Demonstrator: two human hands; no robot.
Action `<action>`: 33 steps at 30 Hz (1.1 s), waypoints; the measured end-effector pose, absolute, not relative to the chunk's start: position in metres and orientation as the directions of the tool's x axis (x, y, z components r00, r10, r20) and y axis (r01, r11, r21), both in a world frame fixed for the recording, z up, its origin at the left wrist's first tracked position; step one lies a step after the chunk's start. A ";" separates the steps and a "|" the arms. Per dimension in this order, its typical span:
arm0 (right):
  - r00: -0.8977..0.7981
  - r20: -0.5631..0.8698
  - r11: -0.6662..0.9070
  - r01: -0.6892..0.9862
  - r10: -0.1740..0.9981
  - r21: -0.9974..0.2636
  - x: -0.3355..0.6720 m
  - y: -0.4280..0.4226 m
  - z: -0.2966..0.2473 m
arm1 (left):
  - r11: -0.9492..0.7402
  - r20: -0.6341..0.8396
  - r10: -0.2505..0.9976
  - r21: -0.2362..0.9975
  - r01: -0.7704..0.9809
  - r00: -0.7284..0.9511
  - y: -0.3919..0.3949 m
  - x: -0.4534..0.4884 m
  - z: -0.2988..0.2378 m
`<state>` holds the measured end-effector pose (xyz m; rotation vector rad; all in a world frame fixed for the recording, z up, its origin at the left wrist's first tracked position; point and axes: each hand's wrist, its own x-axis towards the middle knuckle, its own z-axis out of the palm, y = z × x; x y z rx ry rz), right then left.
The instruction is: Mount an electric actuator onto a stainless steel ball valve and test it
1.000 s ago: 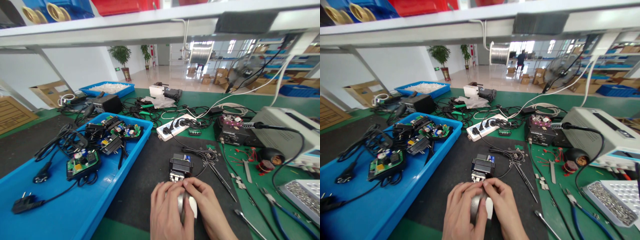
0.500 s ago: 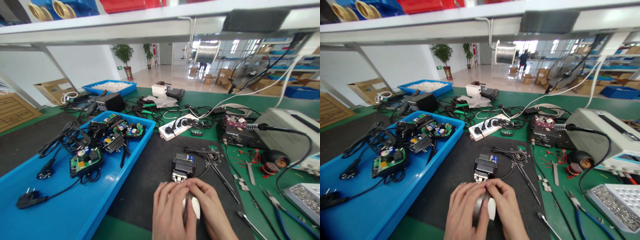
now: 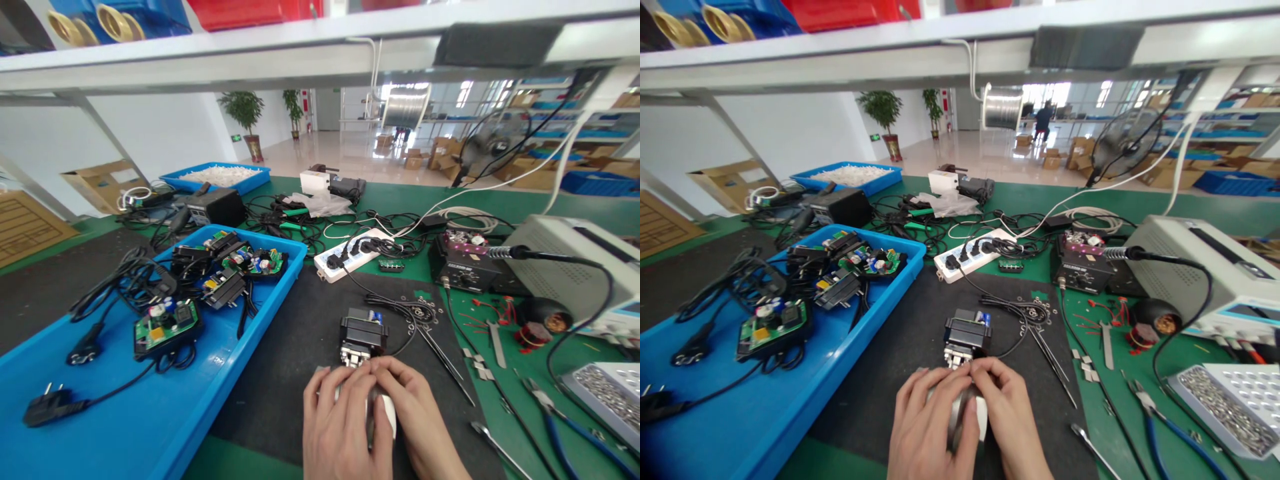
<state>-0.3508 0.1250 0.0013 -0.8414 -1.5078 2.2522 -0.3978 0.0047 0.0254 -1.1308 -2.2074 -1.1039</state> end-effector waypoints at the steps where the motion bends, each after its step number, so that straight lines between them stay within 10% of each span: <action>1: -0.778 -0.305 -0.408 0.069 0.549 -0.910 -0.351 0.125 0.002 | 0.354 0.655 0.489 0.453 0.818 -0.575 0.005 -0.398 0.026; 26: -0.748 -0.287 -0.354 0.074 0.599 -0.932 -0.350 0.125 0.004 | 0.304 0.640 0.624 0.331 0.893 -0.449 -0.009 -0.409 0.032; 33: -0.707 -0.153 -0.116 0.101 0.691 -0.988 -0.346 0.131 0.015 | 0.334 0.668 0.608 0.277 0.901 -0.430 -0.011 -0.411 0.020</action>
